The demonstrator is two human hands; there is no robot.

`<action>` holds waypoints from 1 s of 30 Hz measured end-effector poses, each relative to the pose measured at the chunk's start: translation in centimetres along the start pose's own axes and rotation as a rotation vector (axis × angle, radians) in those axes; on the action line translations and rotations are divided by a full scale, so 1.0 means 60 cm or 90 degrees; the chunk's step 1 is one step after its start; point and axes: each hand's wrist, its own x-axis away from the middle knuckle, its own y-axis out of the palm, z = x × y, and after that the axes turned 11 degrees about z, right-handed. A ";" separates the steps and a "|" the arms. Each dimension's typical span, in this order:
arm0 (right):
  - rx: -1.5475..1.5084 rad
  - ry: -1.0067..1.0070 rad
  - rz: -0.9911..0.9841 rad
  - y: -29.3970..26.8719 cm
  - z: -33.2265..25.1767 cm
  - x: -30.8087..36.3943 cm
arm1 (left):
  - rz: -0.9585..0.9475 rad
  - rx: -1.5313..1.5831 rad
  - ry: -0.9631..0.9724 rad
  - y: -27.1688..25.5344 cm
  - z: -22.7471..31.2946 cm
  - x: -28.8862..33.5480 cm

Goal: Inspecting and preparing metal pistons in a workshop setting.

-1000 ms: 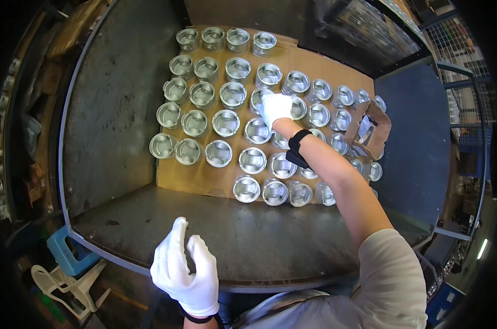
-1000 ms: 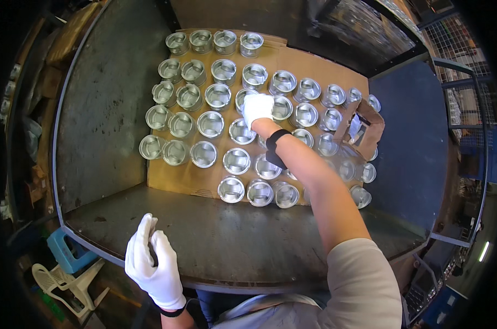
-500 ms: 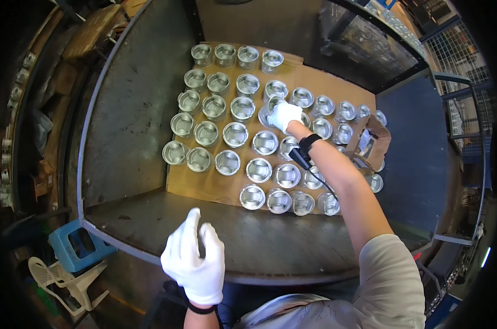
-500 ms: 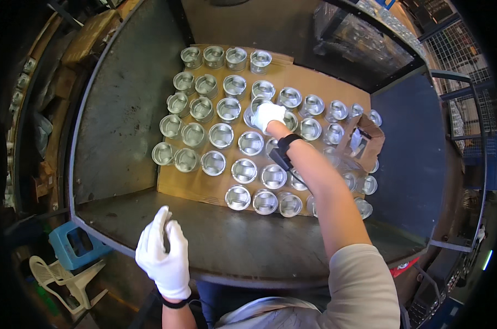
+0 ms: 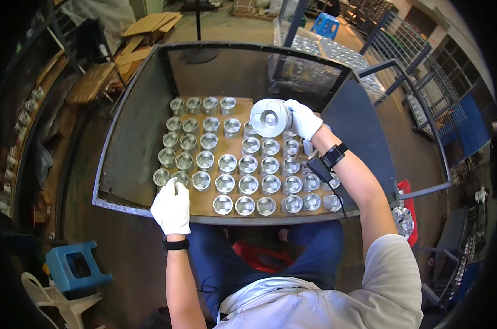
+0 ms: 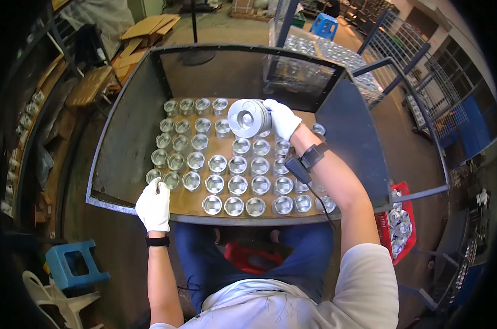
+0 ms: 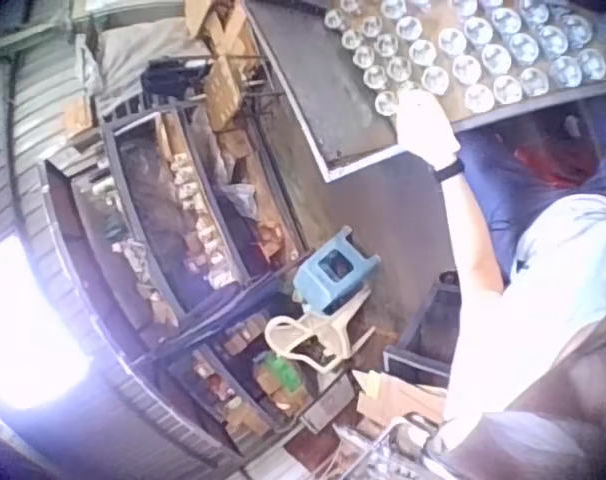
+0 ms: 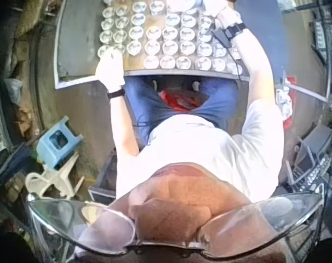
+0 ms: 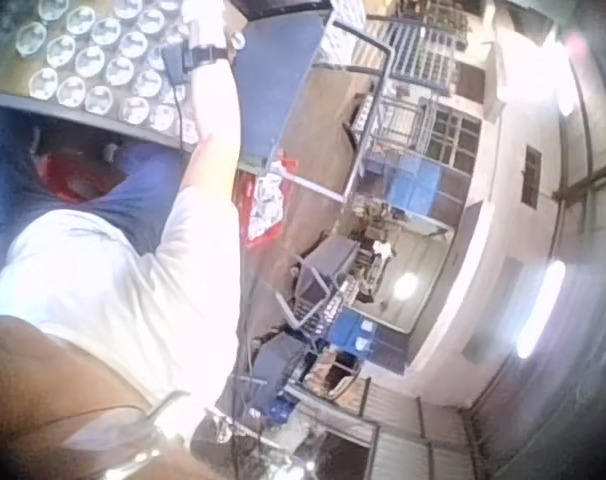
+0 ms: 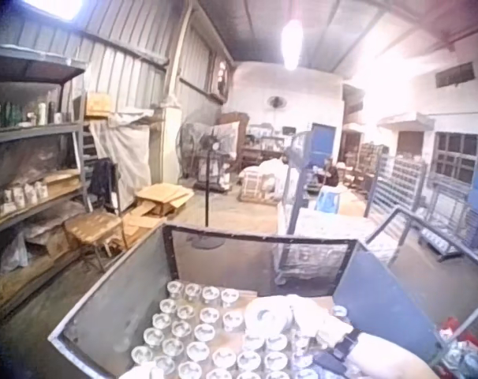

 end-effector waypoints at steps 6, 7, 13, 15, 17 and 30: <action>-0.128 0.052 0.017 -0.051 -0.075 0.161 | -0.056 -0.046 0.014 -0.008 -0.004 0.003; -0.141 0.041 -0.019 -0.073 -0.077 0.177 | -0.070 -0.032 0.002 -0.010 -0.001 0.003; -0.166 0.005 0.067 -0.076 -0.076 0.295 | -0.252 0.569 -0.290 -0.005 0.075 0.021; -0.283 0.053 -0.003 -0.088 -0.050 0.300 | -0.352 0.714 -0.340 -0.033 0.153 0.043; -0.430 0.122 -0.058 -0.094 -0.025 0.311 | -0.531 0.833 -0.403 -0.084 0.256 0.068; -0.447 -0.021 -0.086 -0.063 0.120 0.413 | -0.705 1.063 -0.158 -0.050 0.373 0.153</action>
